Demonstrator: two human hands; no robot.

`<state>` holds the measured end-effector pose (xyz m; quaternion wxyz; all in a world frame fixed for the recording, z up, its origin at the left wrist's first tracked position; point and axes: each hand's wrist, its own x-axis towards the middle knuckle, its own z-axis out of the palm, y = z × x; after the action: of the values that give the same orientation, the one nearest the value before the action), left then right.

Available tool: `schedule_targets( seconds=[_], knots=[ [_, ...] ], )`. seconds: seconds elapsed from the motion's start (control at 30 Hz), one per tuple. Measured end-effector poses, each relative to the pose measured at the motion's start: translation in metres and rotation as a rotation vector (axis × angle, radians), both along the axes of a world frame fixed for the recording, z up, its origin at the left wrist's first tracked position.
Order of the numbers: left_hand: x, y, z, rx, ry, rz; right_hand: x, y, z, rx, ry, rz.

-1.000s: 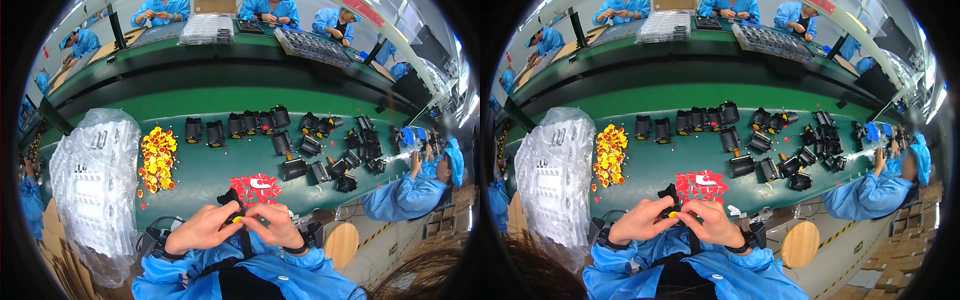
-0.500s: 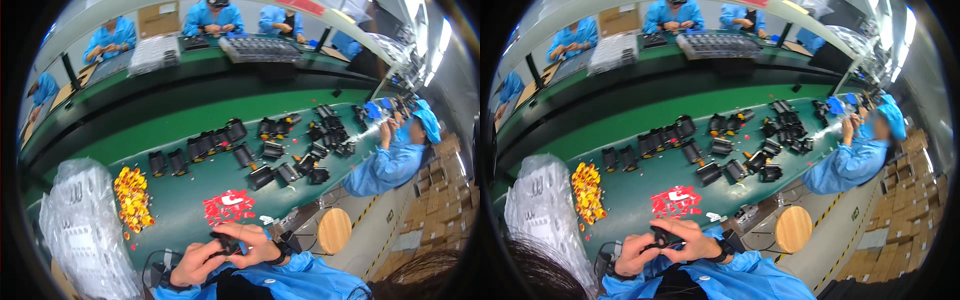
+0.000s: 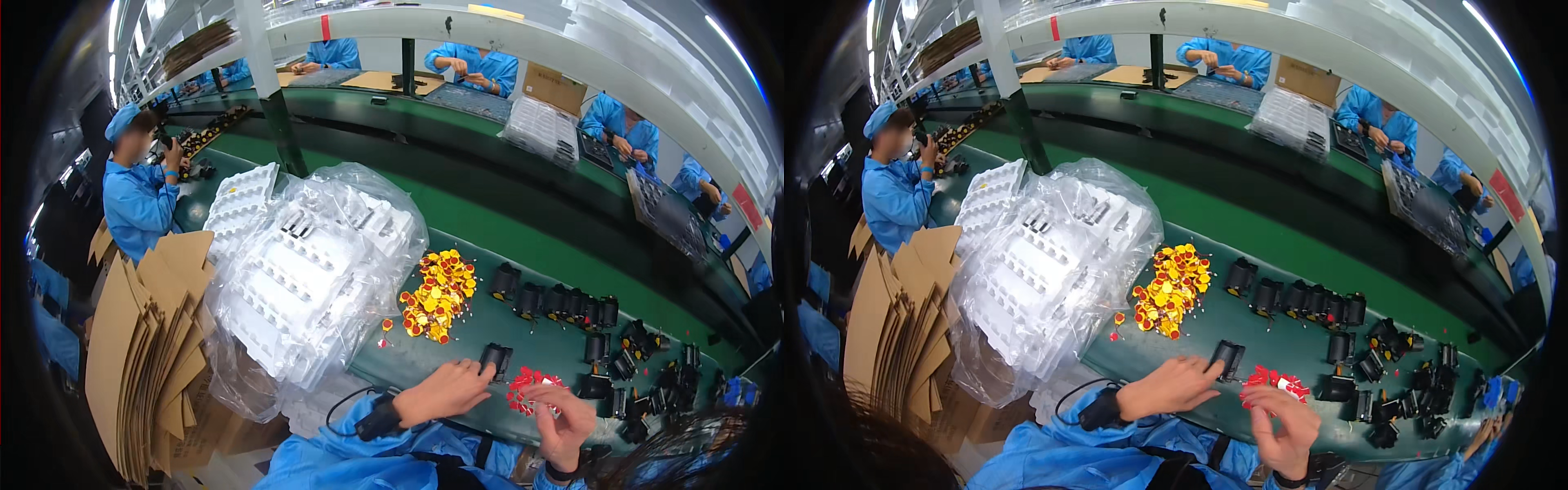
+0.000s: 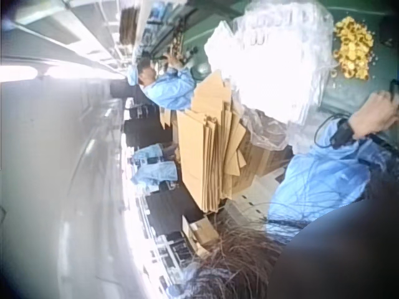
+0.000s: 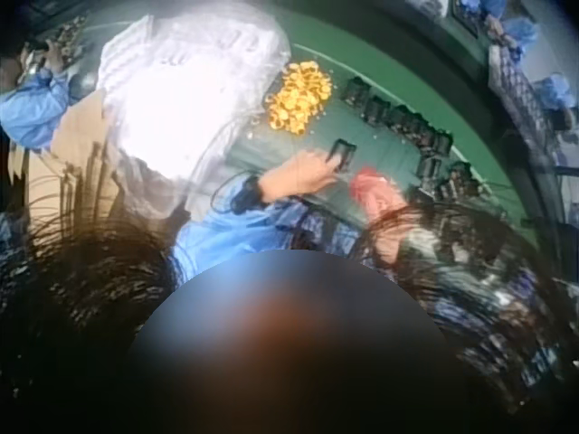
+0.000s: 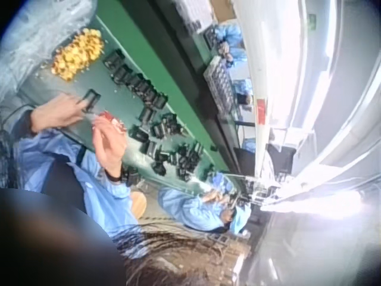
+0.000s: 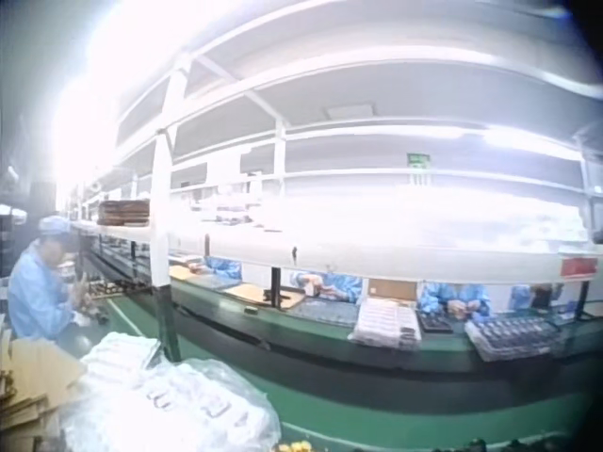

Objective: The person is at a factory assembly line, taking small yellow and black components and assembling them onto a larger black electronic housing/frame.

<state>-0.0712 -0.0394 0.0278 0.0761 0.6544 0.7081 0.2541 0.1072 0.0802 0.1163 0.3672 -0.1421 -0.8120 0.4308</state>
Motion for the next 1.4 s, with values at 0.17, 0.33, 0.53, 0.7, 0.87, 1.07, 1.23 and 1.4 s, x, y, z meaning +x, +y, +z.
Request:
schedule_targets(
  seconds=[0.17, 0.33, 0.53, 0.7, 0.87, 1.07, 1.23, 1.4],
  knots=[
    [-0.014, -0.057, 0.057, 0.257, -0.197, 0.119, -0.023, -0.013, 0.049, 0.029, -0.075, 0.427],
    [-0.025, -0.080, 0.123, 0.492, -0.681, -0.089, -0.045, -0.020, 0.096, -0.288, 0.263, 0.559],
    [-0.022, -0.084, 0.125, 0.447, -0.753, -0.215, -0.046, -0.023, 0.123, -0.285, 0.426, 0.797],
    [-0.035, -0.118, 0.140, 0.507, -0.466, -0.183, -0.027, -0.015, 0.060, -0.156, -0.031, 0.554],
    [-0.152, -0.128, 0.140, 0.373, -0.185, 0.612, 0.014, -0.026, -0.024, -0.556, -0.192, 0.397],
    [-0.327, -0.125, 0.007, -0.104, 0.681, 1.085, 0.020, -0.036, -0.089, -0.467, -0.228, 0.527],
    [-0.349, -0.094, -0.008, -0.169, 0.730, 1.007, 0.017, -0.032, -0.068, -0.477, -0.334, 0.513],
    [-0.332, -0.099, 0.018, 0.009, 0.645, 1.032, 0.020, -0.014, -0.175, -1.103, -0.288, 0.711]
  ],
)
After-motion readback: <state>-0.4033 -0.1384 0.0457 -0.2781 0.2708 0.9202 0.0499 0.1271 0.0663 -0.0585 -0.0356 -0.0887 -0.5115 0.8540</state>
